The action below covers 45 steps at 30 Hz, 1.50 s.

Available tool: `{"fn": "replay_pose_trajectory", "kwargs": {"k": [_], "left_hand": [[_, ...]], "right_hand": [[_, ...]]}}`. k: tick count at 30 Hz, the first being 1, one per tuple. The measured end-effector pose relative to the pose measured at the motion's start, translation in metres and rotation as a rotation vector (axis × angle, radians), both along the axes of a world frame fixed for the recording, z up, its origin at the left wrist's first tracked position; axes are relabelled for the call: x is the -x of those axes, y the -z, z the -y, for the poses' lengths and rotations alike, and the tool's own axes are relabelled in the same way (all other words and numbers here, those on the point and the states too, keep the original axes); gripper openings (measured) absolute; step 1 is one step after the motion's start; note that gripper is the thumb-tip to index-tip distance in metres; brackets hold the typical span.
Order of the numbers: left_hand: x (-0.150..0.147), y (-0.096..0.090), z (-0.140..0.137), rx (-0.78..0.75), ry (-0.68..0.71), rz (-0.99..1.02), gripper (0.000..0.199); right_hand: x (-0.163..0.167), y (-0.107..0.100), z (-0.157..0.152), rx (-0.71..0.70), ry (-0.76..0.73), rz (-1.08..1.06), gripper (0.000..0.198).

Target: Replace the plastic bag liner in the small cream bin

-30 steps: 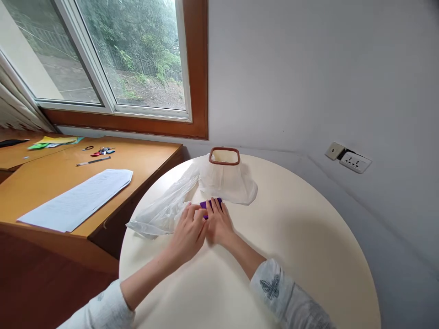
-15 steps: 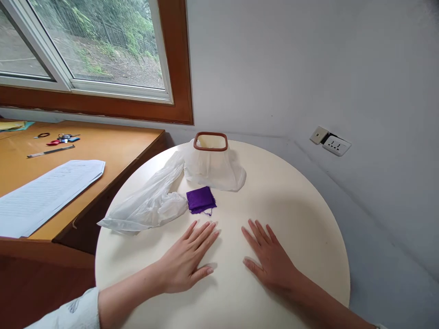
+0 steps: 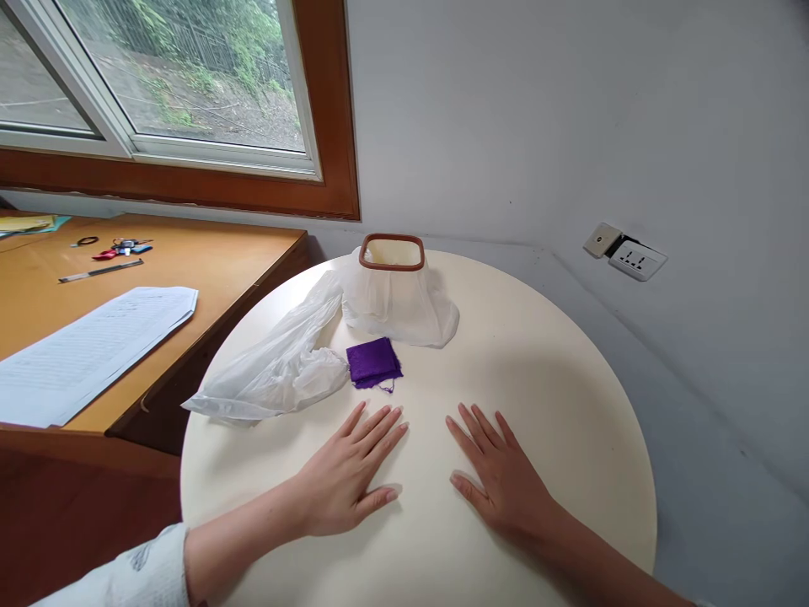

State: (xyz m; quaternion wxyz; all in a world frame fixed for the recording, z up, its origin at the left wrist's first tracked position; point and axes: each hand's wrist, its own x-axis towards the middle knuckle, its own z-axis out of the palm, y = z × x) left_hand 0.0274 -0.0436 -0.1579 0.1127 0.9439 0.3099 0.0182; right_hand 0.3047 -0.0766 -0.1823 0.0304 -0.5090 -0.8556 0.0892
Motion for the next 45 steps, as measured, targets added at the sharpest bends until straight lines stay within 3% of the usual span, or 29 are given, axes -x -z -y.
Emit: {"fn": "replay_pose_trajectory", "kwargs": {"k": [45], "left_hand": [[-0.0028, 0.0021, -0.0017, -0.057, 0.013, -0.010, 0.069]], "right_hand": [[0.0008, -0.0041, 0.0019, -0.012, 0.001, -0.022, 0.062]]}}
